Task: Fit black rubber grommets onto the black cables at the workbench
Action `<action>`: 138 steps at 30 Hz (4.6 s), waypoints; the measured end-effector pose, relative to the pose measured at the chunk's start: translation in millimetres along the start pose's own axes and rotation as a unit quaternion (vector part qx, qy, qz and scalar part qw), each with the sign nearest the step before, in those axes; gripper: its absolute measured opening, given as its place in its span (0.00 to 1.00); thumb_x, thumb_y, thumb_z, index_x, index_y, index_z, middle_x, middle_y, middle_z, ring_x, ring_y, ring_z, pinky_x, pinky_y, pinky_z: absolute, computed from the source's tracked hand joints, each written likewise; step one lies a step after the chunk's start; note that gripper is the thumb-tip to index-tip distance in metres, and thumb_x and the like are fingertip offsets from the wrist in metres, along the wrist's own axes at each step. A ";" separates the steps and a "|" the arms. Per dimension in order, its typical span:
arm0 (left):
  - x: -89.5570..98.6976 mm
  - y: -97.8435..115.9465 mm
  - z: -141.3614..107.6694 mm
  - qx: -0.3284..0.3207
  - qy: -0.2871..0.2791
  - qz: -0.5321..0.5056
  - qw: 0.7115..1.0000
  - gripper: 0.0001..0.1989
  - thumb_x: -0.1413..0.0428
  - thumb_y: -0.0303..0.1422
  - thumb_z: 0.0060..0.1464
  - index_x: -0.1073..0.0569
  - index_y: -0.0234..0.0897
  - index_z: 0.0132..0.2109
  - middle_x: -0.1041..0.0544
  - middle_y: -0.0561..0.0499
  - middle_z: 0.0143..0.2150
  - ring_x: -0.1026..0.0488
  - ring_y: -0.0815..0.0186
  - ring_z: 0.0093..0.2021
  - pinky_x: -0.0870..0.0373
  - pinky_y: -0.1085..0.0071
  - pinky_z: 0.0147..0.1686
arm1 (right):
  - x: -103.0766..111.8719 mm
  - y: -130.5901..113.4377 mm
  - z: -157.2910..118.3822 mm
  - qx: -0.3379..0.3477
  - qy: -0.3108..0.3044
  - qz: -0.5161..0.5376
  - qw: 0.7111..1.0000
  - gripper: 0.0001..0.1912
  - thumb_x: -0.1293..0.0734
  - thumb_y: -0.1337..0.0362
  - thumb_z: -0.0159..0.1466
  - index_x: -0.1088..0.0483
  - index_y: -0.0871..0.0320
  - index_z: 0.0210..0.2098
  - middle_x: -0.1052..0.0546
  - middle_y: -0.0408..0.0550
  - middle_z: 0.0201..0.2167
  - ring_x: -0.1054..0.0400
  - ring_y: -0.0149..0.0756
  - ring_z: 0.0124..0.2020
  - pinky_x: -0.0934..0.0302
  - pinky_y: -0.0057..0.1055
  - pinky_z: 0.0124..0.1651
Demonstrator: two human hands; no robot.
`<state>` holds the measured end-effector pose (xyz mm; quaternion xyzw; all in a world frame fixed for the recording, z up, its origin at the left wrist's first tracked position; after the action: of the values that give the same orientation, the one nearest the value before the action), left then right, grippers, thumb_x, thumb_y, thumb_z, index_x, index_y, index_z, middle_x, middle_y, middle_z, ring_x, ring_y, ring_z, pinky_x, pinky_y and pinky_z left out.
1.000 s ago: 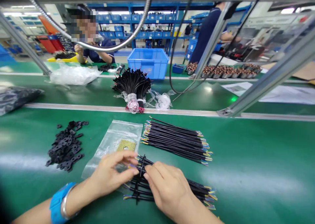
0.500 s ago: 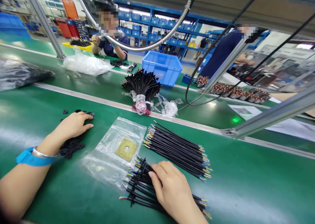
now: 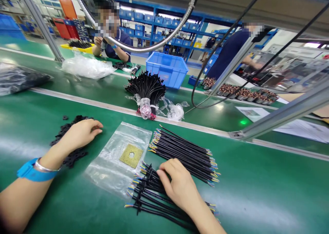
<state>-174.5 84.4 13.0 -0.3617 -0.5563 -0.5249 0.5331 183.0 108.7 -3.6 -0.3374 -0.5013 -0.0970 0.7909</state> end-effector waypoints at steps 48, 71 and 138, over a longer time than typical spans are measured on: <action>32.2 -31.2 -21.3 0.063 -0.159 -0.008 0.985 0.13 0.48 0.33 0.52 0.21 0.41 0.41 0.17 0.49 0.42 0.22 0.57 0.43 0.31 0.69 0.40 | 4.0 30.2 -2.1 0.038 0.104 -0.146 0.983 0.14 0.42 0.59 0.70 0.30 0.60 0.45 0.25 0.51 0.37 0.32 0.41 0.38 0.37 0.41 0.44; -28.8 95.5 -39.7 0.067 -0.237 -0.638 0.730 0.15 0.34 0.36 0.44 0.24 0.34 0.39 0.21 0.51 0.31 0.25 0.68 0.30 0.28 0.70 0.36 | 39.5 8.0 1.9 0.017 0.214 -0.081 0.973 0.10 0.41 0.67 0.68 0.34 0.57 0.48 0.25 0.50 0.38 0.28 0.37 0.38 0.34 0.32 0.40; -21.4 161.8 -71.4 -0.091 -0.092 -0.628 0.768 0.16 0.30 0.25 0.38 0.17 0.47 0.36 0.24 0.53 0.29 0.29 0.73 0.29 0.33 0.80 0.28 | 10.3 -67.4 -15.5 0.109 0.130 0.019 0.985 0.09 0.43 0.73 0.67 0.32 0.61 0.41 0.28 0.46 0.28 0.35 0.35 0.29 0.45 0.32 0.32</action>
<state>0.1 48.9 15.7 -0.0249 -0.6555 -0.7547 -0.0042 166.0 50.1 30.4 -0.2430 -0.3950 -0.0701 0.8832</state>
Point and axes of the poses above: each hand's wrist, its own z-axis towards the middle knuckle, its own x-axis out of the back of the hand, y = z × x, the point moved 5 cm from there along z, towards the middle knuckle
